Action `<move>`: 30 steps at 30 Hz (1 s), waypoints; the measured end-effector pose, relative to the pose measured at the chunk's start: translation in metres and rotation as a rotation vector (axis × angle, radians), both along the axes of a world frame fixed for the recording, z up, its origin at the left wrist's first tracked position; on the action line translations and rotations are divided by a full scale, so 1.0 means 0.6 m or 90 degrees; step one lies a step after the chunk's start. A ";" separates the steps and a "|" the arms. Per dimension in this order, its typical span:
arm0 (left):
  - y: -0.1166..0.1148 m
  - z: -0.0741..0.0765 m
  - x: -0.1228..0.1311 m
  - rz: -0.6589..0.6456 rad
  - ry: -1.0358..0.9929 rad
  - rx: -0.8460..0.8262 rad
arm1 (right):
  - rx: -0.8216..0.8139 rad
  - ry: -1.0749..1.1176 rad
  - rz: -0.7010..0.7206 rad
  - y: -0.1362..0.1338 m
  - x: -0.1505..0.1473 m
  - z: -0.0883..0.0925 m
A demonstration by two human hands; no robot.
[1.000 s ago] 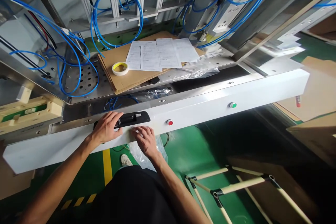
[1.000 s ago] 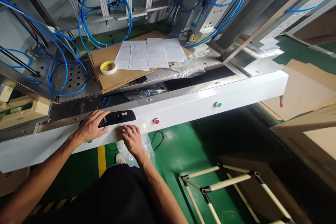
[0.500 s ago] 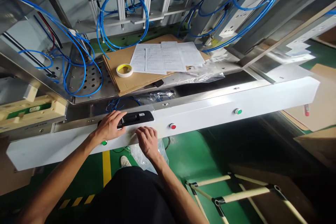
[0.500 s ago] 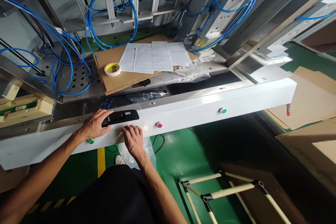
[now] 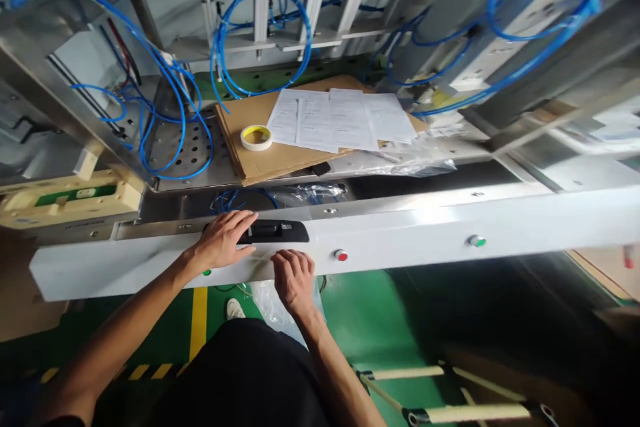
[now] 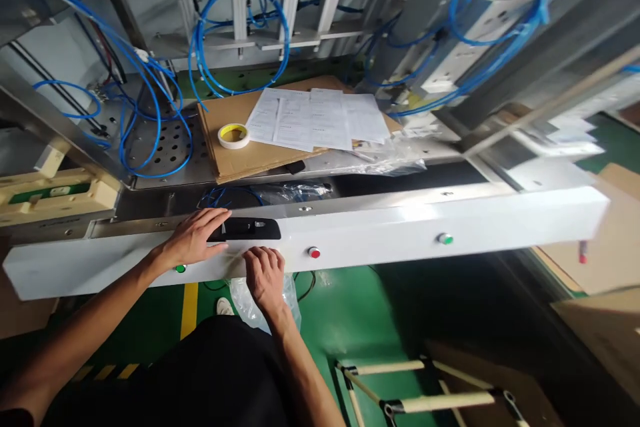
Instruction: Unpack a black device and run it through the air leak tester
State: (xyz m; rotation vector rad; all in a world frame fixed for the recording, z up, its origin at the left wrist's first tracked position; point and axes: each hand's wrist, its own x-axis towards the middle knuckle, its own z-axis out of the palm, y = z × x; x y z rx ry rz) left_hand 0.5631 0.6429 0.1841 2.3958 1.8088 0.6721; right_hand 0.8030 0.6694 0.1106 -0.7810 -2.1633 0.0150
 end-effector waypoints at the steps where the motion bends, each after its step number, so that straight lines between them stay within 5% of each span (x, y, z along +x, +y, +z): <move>1: -0.011 0.005 -0.004 -0.001 -0.007 0.024 | 0.006 0.003 -0.004 0.002 -0.001 0.005; 10: -0.133 -0.005 -0.058 0.095 -0.039 0.161 | 0.009 -0.028 0.034 0.024 -0.011 0.054; 20: -0.109 -0.024 -0.050 0.175 -0.100 0.170 | -0.020 -0.144 0.027 0.062 -0.027 0.077; 30: -0.087 -0.041 -0.046 0.281 -0.074 0.200 | -0.026 -0.185 0.142 0.109 -0.033 0.092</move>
